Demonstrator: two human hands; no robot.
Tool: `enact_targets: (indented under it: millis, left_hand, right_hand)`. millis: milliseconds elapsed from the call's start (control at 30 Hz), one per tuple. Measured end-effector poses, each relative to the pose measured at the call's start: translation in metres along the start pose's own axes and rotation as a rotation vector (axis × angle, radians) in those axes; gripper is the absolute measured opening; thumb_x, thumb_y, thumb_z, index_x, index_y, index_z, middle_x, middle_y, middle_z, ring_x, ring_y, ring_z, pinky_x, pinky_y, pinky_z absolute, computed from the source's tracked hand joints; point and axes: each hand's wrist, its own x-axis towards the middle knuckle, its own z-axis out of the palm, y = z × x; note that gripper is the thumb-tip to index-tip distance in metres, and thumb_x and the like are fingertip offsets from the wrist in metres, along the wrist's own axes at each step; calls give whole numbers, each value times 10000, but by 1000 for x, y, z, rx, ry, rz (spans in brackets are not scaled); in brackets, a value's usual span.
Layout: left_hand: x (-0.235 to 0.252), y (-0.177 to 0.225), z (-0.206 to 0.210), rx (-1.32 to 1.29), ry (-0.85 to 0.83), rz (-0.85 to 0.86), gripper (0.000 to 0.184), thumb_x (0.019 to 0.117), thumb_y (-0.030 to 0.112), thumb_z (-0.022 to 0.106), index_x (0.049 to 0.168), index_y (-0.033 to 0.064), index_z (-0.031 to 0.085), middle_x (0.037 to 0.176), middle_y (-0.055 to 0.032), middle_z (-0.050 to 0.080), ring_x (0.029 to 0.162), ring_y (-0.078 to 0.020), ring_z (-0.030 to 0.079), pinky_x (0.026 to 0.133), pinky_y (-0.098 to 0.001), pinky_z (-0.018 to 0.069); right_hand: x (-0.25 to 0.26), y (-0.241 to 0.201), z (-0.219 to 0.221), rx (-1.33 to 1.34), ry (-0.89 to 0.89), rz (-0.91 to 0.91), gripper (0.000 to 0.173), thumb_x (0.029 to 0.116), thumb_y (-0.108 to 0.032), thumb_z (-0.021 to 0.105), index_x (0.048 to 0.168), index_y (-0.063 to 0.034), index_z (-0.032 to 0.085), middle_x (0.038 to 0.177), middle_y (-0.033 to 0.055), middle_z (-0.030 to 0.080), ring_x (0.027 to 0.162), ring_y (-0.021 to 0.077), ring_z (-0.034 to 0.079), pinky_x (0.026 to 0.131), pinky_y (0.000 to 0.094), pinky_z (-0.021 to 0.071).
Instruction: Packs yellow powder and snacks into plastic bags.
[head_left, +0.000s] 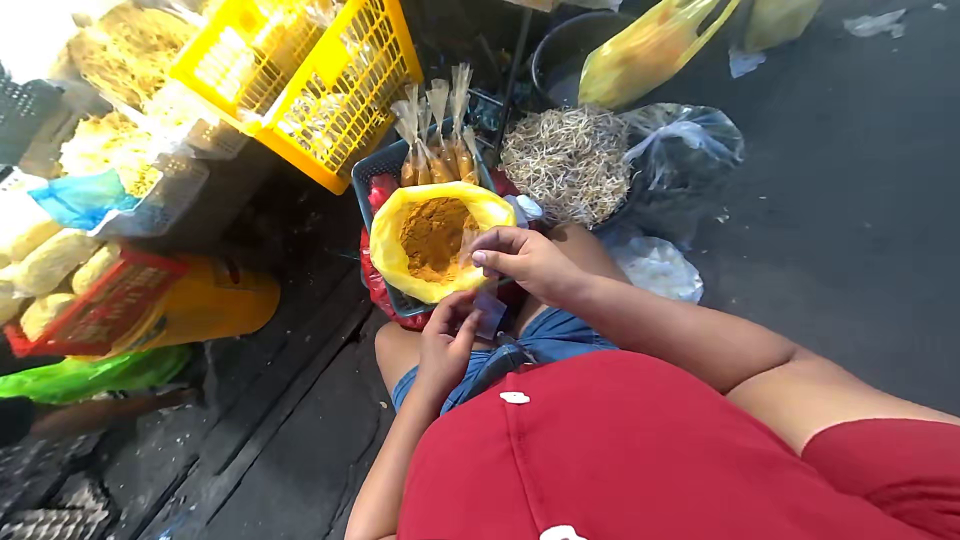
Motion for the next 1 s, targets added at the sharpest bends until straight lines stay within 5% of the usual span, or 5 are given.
enact_targets:
  millis: [400, 533, 633, 833, 1000]
  left_hand:
    - [7, -7, -34, -159, 37, -37, 83, 949, 52, 677, 989, 51, 750, 911, 25, 749, 804, -37, 695, 768, -240, 597]
    - [9, -11, -54, -374, 140, 17, 61, 947, 118, 721, 983, 115, 770, 894, 14, 752, 781, -67, 696, 767, -264, 601]
    - [12, -2, -47, 48, 135, 19, 172, 1002, 94, 578, 859, 72, 669, 770, 97, 650, 710, 31, 611, 693, -175, 532]
    - [26, 11, -22, 533, -214, 26, 227, 1015, 169, 593, 1019, 0, 745, 968, -110, 711, 930, -134, 670, 885, -289, 538]
    - [28, -4, -27, 678, 93, 125, 188, 974, 174, 657, 980, 9, 747, 902, -111, 706, 802, -167, 675, 773, -331, 576]
  right_hand:
    - [11, -29, -53, 403, 49, -115, 216, 1106, -234, 401, 1020, -196, 596, 760, -58, 646, 666, 67, 644, 681, 271, 595]
    - [-7, -12, -71, -22, -306, -143, 159, 1027, -207, 509, 998, -124, 642, 710, -17, 657, 600, 80, 646, 600, 287, 594]
    - [-10, -10, -61, -554, -613, 13, 308, 1032, -223, 589, 1245, -7, 641, 1091, 81, 719, 973, 113, 693, 912, 326, 571]
    - [2, -2, -16, -832, -506, 25, 468, 982, -178, 693, 1419, -65, 567, 1182, 152, 699, 1083, 253, 672, 990, 475, 515]
    - [3, 3, -21, -949, -397, 127, 202, 1002, -144, 647, 1160, -28, 695, 1047, 144, 720, 999, 274, 688, 945, 519, 523]
